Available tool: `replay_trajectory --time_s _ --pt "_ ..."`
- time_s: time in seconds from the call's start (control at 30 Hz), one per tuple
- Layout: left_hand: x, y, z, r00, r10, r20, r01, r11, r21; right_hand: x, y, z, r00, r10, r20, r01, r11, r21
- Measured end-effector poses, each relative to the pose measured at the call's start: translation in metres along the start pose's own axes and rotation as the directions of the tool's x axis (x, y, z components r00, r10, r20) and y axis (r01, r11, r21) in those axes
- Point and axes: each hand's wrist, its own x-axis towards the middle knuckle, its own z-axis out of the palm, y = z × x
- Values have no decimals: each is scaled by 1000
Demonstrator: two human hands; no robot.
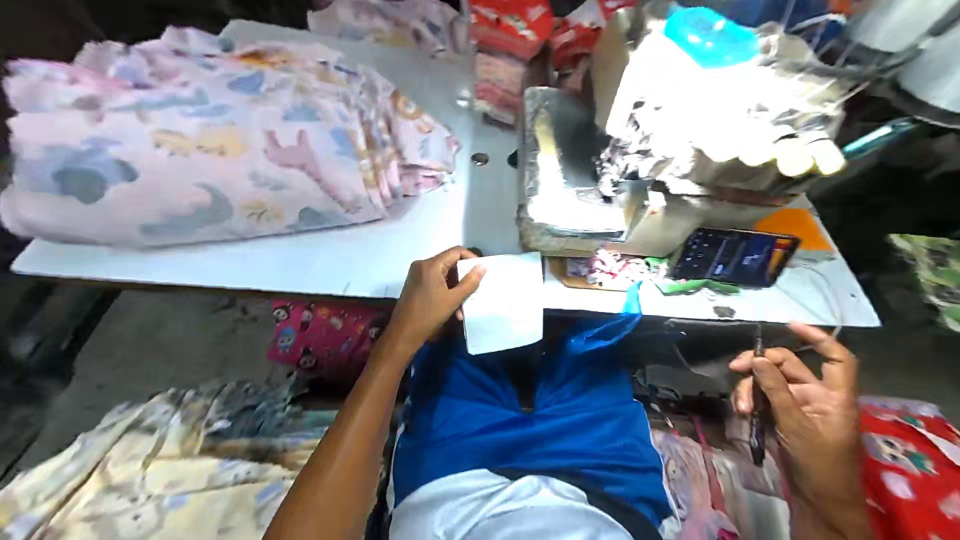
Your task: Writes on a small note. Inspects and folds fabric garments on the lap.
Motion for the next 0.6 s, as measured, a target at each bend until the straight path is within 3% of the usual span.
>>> replay_trajectory --time_s 0.1,0.23,0.3,0.37,0.47,0.6 --pt "-15 1 -5 998 26 -60 -25 1000 10 0 -8 38 973 37 227 -101 955 279" --pt "-17 -7 -12 948 -51 -314 63 998 30 4 -2 88 906 13 422 -270 787 555" --pt "-3 -7 -12 888 -141 -438 170 985 27 12 -1 111 890 -4 455 -272 797 539" --pt "5 -4 -8 866 -190 -463 226 974 22 21 0 132 880 -64 471 -186 867 463" --pt "12 0 -1 914 -168 -369 219 970 102 38 -2 163 883 -139 448 -8 950 311" --pt "26 -8 -2 981 46 -187 42 895 443 63 -2 199 854 -239 461 200 971 133"
